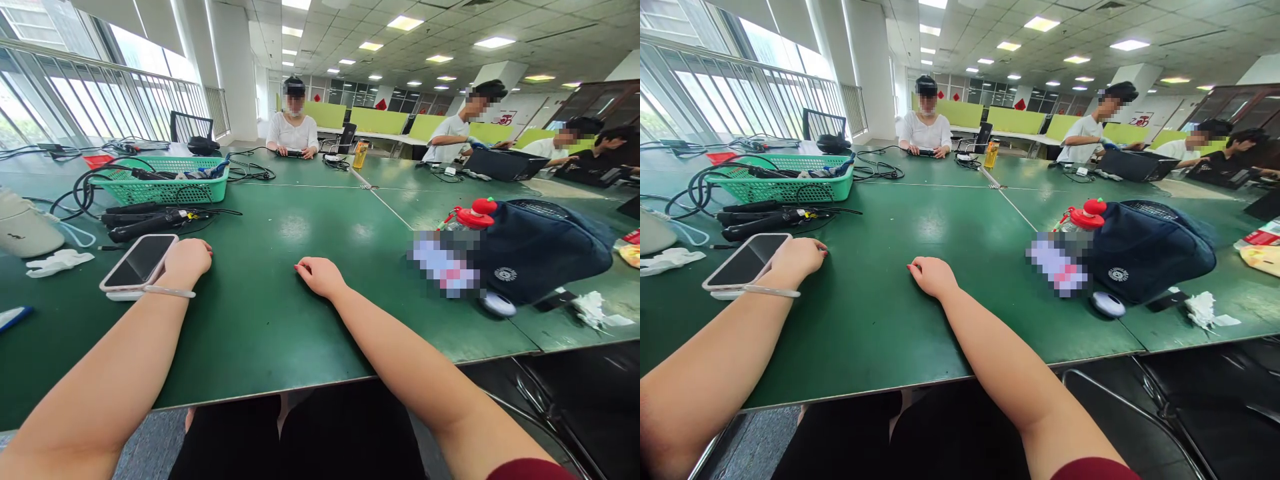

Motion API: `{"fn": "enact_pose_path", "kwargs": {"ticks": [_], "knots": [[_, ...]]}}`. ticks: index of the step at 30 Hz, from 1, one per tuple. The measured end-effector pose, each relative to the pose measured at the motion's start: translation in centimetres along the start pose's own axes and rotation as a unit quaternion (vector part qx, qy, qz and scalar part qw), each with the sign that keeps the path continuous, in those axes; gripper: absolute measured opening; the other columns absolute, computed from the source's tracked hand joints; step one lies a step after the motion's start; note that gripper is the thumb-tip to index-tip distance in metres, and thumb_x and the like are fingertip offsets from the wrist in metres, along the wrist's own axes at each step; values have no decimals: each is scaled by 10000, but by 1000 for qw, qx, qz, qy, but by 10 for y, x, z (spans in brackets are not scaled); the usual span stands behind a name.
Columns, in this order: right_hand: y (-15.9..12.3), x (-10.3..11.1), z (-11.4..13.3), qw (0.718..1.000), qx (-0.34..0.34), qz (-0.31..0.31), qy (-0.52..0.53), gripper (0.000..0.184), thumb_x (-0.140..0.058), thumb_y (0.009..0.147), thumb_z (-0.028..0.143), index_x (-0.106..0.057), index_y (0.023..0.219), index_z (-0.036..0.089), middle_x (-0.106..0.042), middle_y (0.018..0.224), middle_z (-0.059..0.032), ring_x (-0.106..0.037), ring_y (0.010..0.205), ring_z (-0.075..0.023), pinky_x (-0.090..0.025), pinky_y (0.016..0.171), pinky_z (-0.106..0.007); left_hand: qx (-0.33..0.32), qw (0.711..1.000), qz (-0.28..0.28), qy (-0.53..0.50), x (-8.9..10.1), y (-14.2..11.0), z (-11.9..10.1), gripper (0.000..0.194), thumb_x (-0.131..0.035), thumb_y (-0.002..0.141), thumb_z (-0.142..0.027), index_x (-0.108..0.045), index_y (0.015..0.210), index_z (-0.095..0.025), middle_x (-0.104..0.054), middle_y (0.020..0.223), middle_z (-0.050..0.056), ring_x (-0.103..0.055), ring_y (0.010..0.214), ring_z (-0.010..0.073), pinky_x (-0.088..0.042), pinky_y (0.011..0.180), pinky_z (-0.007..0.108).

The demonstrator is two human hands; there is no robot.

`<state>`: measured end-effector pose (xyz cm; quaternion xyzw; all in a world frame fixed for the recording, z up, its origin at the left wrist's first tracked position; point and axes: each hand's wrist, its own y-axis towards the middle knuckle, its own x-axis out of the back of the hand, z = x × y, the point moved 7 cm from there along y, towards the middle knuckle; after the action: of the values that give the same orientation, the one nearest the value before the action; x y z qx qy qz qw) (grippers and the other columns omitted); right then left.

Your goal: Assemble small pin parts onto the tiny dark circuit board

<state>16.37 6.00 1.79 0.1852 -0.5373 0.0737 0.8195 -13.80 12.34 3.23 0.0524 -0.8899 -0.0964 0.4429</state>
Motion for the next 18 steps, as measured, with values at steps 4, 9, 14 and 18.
{"fn": "enact_pose_path", "kwargs": {"ticks": [4, 9, 14, 18], "knots": [[0, -1, 0, 1000, -6, 7, -7, 321, -360, 925, 389, -621, 839, 223, -654, 774, -13, -558, 693, -134, -323, 562, -229, 125, 989, -45, 57, 3, 0, 12, 215, -571, 659, -316, -676, 785, -176, -579, 555, 60, -566, 687, 261, -406, 686, 377], [2, -1, 2, 1000, -7, 8, -26, 310, -365, 923, 408, -606, 864, 221, -654, 769, -20, -571, 700, -142, -322, 563, -236, 110, 993, -19, 28, -21, -3, -13, 363, -498, 723, -346, -674, 992, -176, -673, 742, 54, -565, 652, 202, -402, 609, 294], [5, -3, 3, 999, 3, 0, -48, 300, -379, 912, 442, -588, 872, 230, -660, 785, -16, -585, 720, -158, -337, 587, -240, -27, 966, 151, -210, -73, -26, -88, 400, -552, 727, -430, -657, 1017, -175, -673, 983, 65, -586, 858, 172, -433, 769, 272], [7, -5, 1, 999, -1, 1, -55, 293, -388, 907, 439, -586, 904, 223, -668, 814, -31, -587, 733, -161, -347, 606, -247, -61, 914, 244, -319, -91, -44, -121, 413, -604, 724, -463, -651, 1021, -180, -655, 1030, 76, -577, 961, 170, -419, 874, 293]]}}
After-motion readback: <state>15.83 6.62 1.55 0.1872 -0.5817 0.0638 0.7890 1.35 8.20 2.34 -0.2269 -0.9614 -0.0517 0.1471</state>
